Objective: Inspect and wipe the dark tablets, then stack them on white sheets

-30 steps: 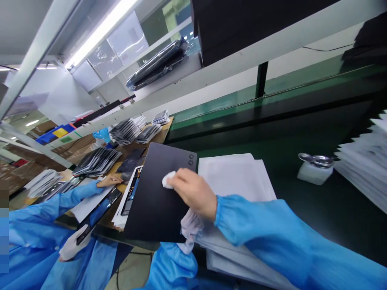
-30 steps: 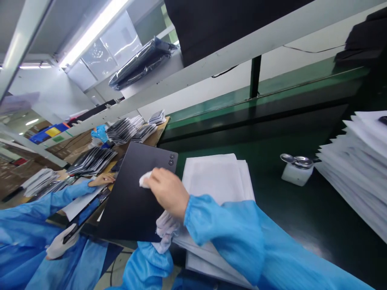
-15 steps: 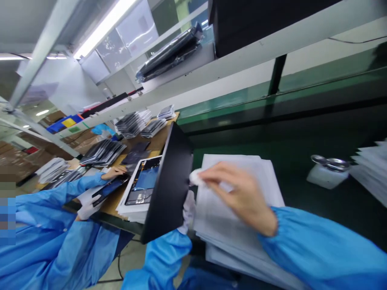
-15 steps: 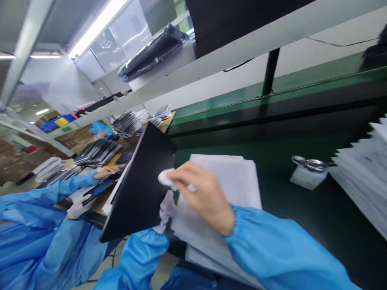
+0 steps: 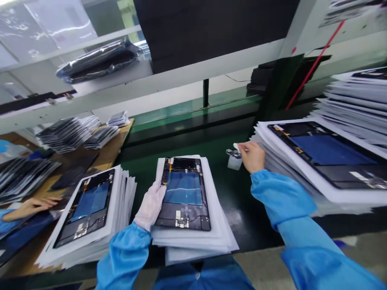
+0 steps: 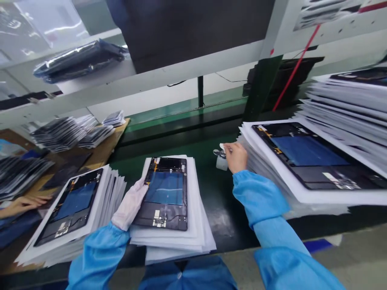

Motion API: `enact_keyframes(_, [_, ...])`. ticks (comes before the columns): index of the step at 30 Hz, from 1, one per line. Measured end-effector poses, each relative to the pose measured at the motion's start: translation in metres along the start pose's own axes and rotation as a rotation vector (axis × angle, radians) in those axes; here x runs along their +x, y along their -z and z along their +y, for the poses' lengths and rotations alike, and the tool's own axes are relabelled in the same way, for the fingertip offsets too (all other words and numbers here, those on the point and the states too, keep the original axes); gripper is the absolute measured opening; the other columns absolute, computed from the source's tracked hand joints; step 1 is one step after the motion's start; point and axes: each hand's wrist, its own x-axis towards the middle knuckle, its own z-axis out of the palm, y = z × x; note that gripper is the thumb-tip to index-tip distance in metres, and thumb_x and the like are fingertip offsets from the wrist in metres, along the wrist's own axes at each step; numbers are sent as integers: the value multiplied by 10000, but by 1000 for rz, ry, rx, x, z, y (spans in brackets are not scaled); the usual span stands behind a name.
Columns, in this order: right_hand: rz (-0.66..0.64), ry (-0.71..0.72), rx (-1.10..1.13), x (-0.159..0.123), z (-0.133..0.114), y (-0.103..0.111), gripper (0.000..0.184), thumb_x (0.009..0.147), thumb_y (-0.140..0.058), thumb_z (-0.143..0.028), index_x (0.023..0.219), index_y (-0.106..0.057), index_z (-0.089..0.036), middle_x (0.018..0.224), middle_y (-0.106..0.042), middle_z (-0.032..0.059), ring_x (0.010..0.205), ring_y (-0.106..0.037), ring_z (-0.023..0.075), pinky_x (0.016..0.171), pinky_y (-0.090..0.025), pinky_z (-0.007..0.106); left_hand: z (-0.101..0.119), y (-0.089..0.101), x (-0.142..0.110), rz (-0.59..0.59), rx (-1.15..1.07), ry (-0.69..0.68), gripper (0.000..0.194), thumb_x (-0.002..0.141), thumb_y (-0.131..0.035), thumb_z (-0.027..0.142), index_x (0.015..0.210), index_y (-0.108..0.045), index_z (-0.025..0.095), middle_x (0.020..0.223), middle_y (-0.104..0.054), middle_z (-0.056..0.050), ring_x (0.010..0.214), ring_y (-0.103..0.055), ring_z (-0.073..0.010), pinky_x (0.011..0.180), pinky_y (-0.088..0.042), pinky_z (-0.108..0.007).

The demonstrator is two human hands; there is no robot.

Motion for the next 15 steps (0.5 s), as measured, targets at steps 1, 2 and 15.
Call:
enact_keyframes(1, [-52, 25, -19, 0, 0, -2, 166, 756, -570, -191, 789, -726, -145, 844, -653, 112, 827, -601, 233, 846, -461, 386, -2, 1, -1, 0, 59, 17, 431, 913, -485, 413, 1269, -608, 204, 1165, -667, -82, 1145, -599, -231, 1018, -462, -341])
enact_keyframes(2, [-91, 49, -33, -2, -2, -3, 171, 752, -565, -182, 781, -727, -136, 859, -658, 134, 862, -610, 261, 854, -456, 408, -5, 2, -2, 13, 124, 39, 422, 902, -512, 412, 1258, -616, 211, 1150, -665, -81, 1086, -620, -227, 982, -471, -335])
enact_keyframes(15, [-575, 185, 231, -187, -105, 18, 511, 925, -458, -531, 1390, -467, -320, 1431, -451, 48, 1263, -492, 288, 962, -504, 433, 10, 14, -27, 74, 362, 190, 230, 858, -600, 401, 733, -655, 216, 820, -698, 3, 804, -645, -165, 698, -421, -259])
